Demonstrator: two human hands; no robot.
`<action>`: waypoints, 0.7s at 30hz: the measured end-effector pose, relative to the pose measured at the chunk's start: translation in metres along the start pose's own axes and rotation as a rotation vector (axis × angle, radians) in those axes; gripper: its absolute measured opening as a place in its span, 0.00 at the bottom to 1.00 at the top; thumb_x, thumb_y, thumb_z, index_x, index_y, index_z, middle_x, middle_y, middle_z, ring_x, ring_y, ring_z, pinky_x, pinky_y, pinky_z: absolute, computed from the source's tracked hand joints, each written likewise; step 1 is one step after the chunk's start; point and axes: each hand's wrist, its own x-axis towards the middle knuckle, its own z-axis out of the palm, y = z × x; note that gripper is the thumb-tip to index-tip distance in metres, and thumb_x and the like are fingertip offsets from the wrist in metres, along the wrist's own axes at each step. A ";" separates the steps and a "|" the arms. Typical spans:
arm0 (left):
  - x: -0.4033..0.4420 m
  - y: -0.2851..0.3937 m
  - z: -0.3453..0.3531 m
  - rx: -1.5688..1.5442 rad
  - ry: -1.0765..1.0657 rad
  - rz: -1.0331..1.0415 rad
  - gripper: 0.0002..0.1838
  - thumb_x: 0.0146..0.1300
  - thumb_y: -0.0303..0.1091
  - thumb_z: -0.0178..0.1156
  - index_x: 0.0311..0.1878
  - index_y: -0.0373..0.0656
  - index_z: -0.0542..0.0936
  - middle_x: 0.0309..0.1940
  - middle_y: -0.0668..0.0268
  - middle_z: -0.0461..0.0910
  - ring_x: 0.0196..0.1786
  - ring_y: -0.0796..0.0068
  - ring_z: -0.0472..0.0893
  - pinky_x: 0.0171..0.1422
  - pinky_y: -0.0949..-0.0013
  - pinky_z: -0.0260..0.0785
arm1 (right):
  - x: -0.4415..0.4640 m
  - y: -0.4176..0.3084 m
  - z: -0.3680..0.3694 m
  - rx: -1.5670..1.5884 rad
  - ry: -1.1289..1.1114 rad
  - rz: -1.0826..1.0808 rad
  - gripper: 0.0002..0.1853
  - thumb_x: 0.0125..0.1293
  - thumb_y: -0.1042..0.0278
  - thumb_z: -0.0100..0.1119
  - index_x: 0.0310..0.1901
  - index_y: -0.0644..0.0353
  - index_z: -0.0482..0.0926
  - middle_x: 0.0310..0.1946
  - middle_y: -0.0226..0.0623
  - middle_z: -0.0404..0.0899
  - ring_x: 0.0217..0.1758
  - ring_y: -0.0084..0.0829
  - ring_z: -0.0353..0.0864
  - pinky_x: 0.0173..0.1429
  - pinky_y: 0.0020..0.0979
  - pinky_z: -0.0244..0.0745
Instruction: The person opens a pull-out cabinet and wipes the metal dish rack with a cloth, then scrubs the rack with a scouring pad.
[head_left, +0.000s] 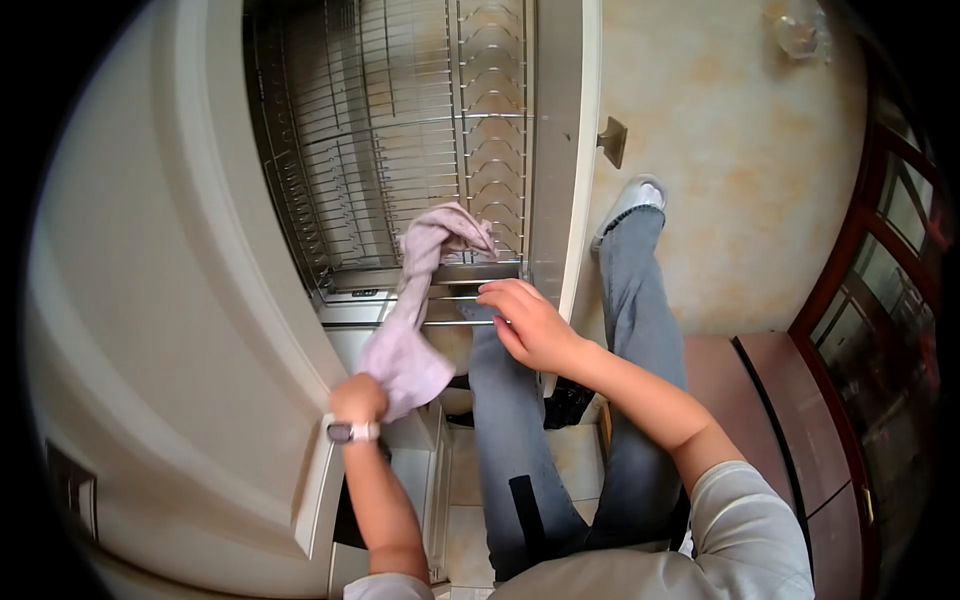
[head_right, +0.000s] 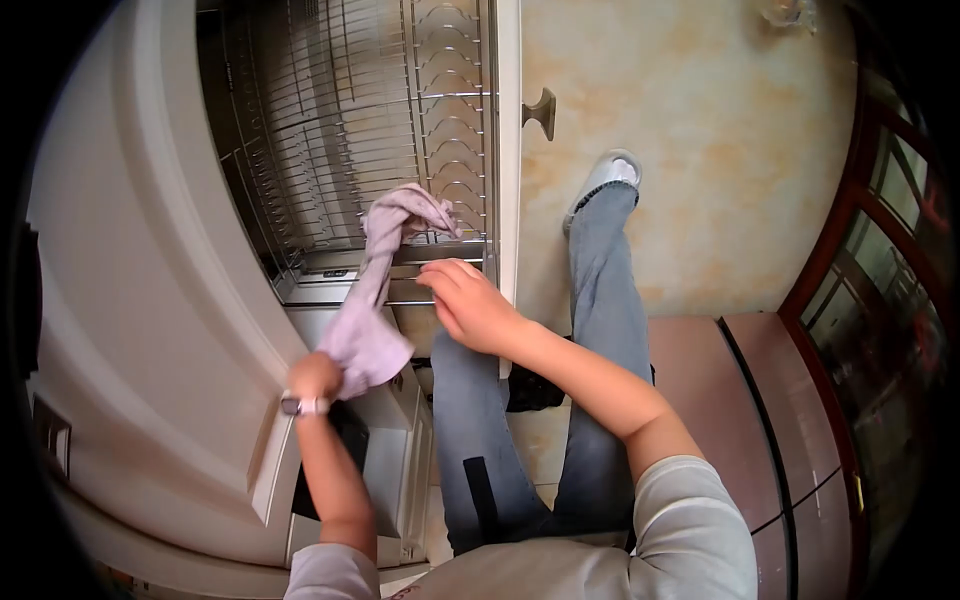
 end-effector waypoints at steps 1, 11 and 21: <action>-0.018 0.005 -0.019 0.021 -0.044 -0.013 0.14 0.50 0.39 0.55 0.29 0.36 0.81 0.31 0.47 0.78 0.36 0.49 0.79 0.39 0.55 0.71 | 0.008 -0.002 -0.011 0.031 0.098 -0.111 0.17 0.46 0.79 0.54 0.42 0.63 0.70 0.41 0.44 0.72 0.44 0.45 0.72 0.50 0.41 0.67; 0.130 0.095 -0.030 -0.686 0.362 0.597 0.12 0.54 0.29 0.48 0.41 0.36 0.72 0.36 0.48 0.74 0.41 0.46 0.73 0.46 0.57 0.65 | -0.007 0.123 -0.051 0.048 0.801 0.517 0.20 0.58 0.72 0.52 0.51 0.66 0.63 0.51 0.47 0.63 0.53 0.41 0.65 0.56 0.36 0.61; 0.215 0.170 -0.046 -0.445 1.363 0.428 0.18 0.43 0.24 0.61 0.42 0.41 0.77 0.32 0.60 0.73 0.36 0.58 0.73 0.46 0.64 0.66 | -0.007 0.152 -0.050 0.112 0.483 0.838 0.23 0.59 0.65 0.53 0.54 0.65 0.62 0.51 0.46 0.65 0.43 0.35 0.71 0.47 0.34 0.68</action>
